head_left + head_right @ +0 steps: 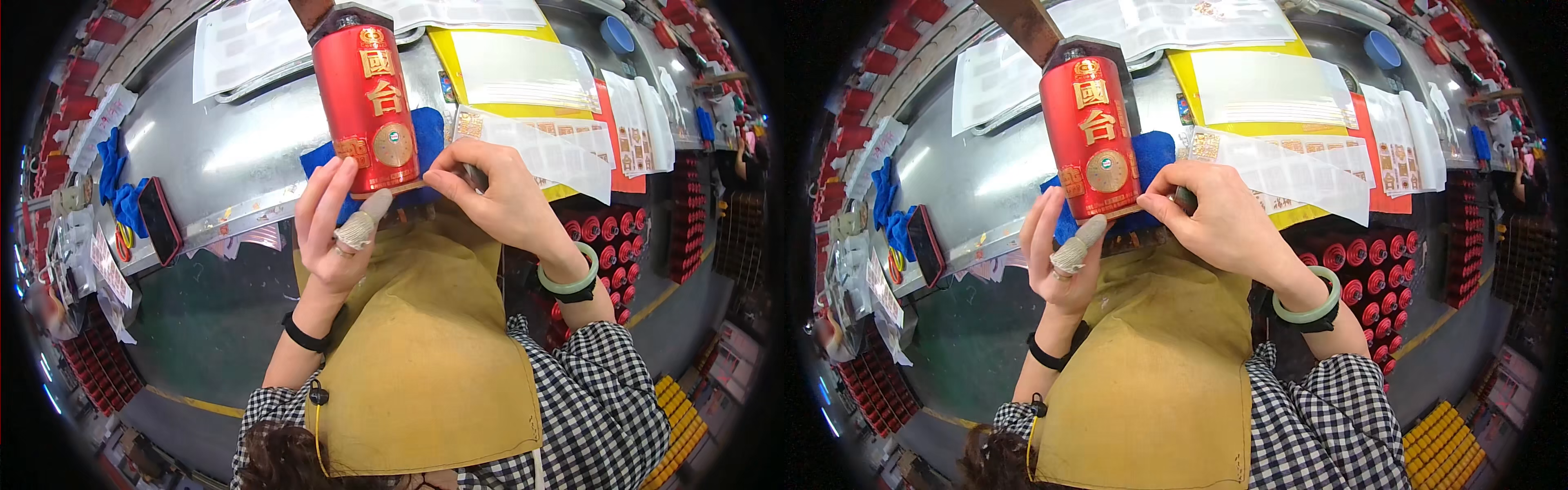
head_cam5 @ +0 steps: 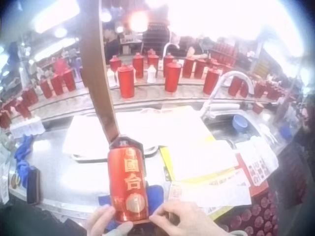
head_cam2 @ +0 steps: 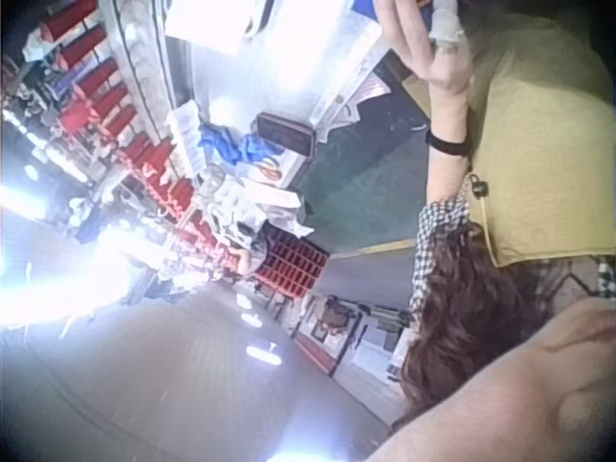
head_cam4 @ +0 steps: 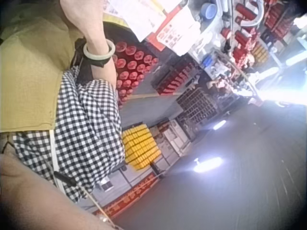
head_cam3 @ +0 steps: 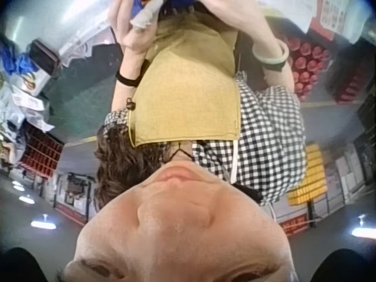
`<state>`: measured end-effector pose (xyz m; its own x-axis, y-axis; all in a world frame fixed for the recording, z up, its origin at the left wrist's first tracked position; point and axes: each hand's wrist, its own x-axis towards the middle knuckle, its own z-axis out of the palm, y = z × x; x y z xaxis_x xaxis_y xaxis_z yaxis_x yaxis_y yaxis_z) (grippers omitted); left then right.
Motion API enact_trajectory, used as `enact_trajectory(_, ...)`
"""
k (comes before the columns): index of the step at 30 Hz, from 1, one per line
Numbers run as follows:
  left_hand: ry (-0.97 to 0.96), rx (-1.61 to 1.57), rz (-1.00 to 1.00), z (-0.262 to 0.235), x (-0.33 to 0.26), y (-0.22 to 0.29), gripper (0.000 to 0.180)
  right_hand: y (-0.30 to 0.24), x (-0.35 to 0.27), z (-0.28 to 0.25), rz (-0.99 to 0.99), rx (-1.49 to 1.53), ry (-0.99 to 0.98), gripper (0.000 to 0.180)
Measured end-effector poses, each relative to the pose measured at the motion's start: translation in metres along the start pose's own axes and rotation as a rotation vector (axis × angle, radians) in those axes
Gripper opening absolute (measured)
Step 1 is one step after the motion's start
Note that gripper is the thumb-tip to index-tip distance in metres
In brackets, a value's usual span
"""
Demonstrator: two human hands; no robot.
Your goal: Apply multiple labels and decorative stickers to a red cylindrical container.
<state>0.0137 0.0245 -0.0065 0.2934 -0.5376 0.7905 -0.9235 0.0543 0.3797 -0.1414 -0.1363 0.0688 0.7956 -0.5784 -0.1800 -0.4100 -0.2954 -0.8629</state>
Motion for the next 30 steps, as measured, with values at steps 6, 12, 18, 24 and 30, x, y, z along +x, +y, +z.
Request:
enact_trajectory(6, -0.017, -0.272, -0.195, 0.005, -0.006, -0.001, 0.042, -0.001, 0.000, 0.001, -0.025, 0.015, -0.001, 0.022)
enact_trajectory(12, -0.005, -0.131, -0.125, 0.003, -0.013, -0.003, 0.041, 0.001, 0.002, 0.001, -0.036, 0.014, 0.004, 0.023)
enact_trajectory(18, -0.084, -0.166, -0.136, 0.002, 0.001, 0.007, 0.037, 0.005, 0.002, 0.003, -0.043, 0.010, 0.016, 0.024)
enact_trajectory(24, 0.084, -0.285, -0.331, 0.010, -0.013, -0.001, 0.041, 0.000, 0.001, 0.003, -0.033, 0.026, 0.000, 0.024)
enact_trajectory(30, 0.036, -0.114, -0.035, 0.007, -0.003, 0.003, 0.043, 0.002, 0.001, 0.002, -0.015, 0.013, 0.001, 0.024)
